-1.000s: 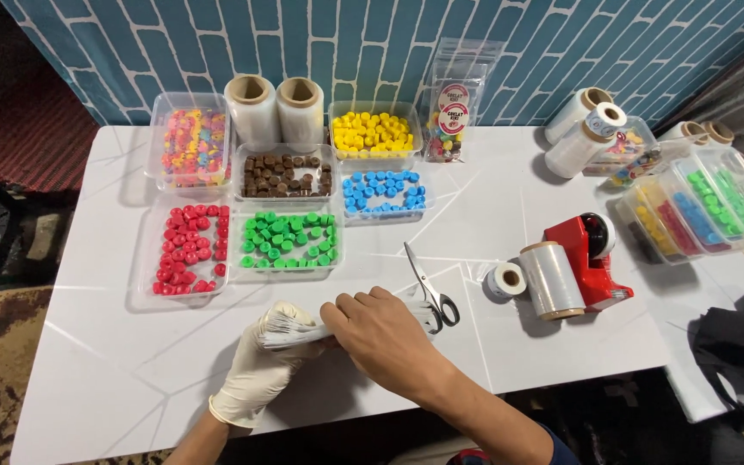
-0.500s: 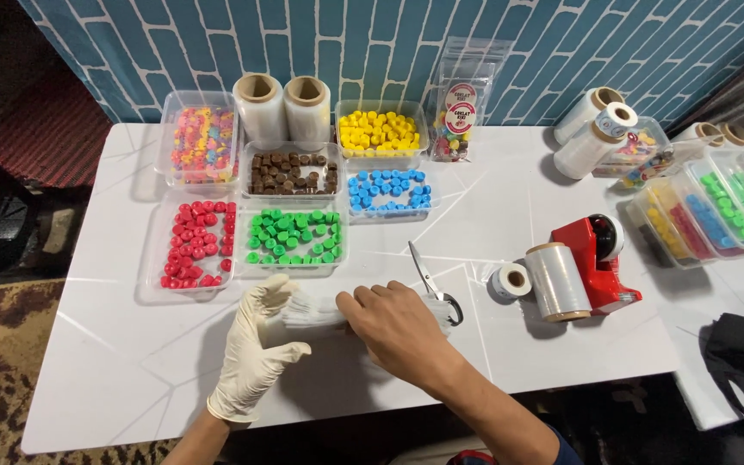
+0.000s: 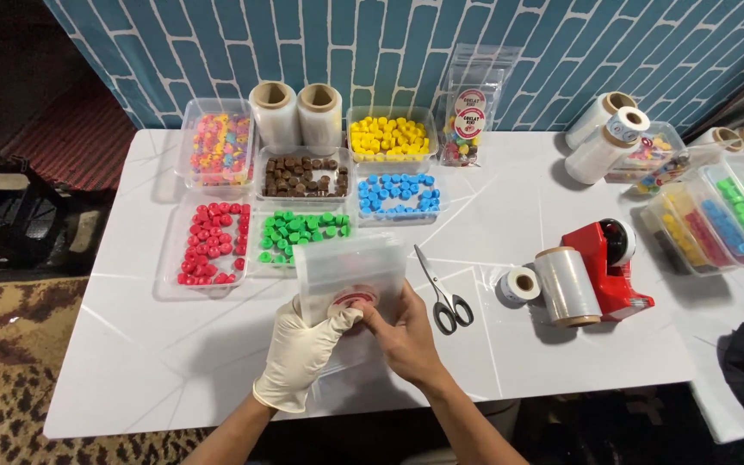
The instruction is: The person packs colorful candies into a clear plastic bag, seals it, and places a sticker on the front. They then handle a stack of white paper sheets, folding them and placing them into a plastic bag. The person also handles rolls of tape and a tape dispenser.
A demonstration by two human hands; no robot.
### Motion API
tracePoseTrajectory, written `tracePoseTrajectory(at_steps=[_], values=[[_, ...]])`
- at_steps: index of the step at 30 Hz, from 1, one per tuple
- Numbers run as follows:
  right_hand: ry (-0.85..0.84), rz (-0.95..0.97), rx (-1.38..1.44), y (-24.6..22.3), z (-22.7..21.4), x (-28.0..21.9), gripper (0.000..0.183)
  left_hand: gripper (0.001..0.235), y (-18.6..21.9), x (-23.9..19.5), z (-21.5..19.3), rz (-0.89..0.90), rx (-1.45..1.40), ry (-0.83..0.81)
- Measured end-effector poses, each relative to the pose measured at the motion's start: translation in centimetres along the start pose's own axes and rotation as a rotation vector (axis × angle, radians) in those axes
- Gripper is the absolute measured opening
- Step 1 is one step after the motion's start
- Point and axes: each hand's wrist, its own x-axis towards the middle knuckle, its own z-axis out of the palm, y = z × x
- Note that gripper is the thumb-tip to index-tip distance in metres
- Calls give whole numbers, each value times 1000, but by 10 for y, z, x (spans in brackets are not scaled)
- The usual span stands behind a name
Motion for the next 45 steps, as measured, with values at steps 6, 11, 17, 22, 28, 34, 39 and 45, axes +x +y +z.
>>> tracePoseTrajectory(at_steps=[6, 11, 17, 22, 28, 34, 39, 45], values=[[-208, -135, 94, -4, -12, -6, 44, 14, 4, 4, -5, 137, -178, -134], [-73, -17, -3, 0, -6, -12, 59, 20, 0, 9, 0, 289, -202, 61], [173, 182, 636, 46, 2, -21, 60, 36, -60, 34, -15, 224, -529, 261], [225, 64, 542, 62, -18, -21, 46, 17, -76, 30, -31, 328, -125, 352], [150, -246, -177, 16, -48, -20, 42, 113, 58, -6, -27, -243, 170, 221], [5, -181, -401, 29, -47, -24, 27, 98, 0, -3, -59, 352, 252, -286], [48, -39, -184, 35, -35, -23, 49, 28, -32, -3, -45, 413, 368, -15], [-24, -127, -238, 40, -45, -23, 33, 22, -13, 1, -54, 117, 336, -36]])
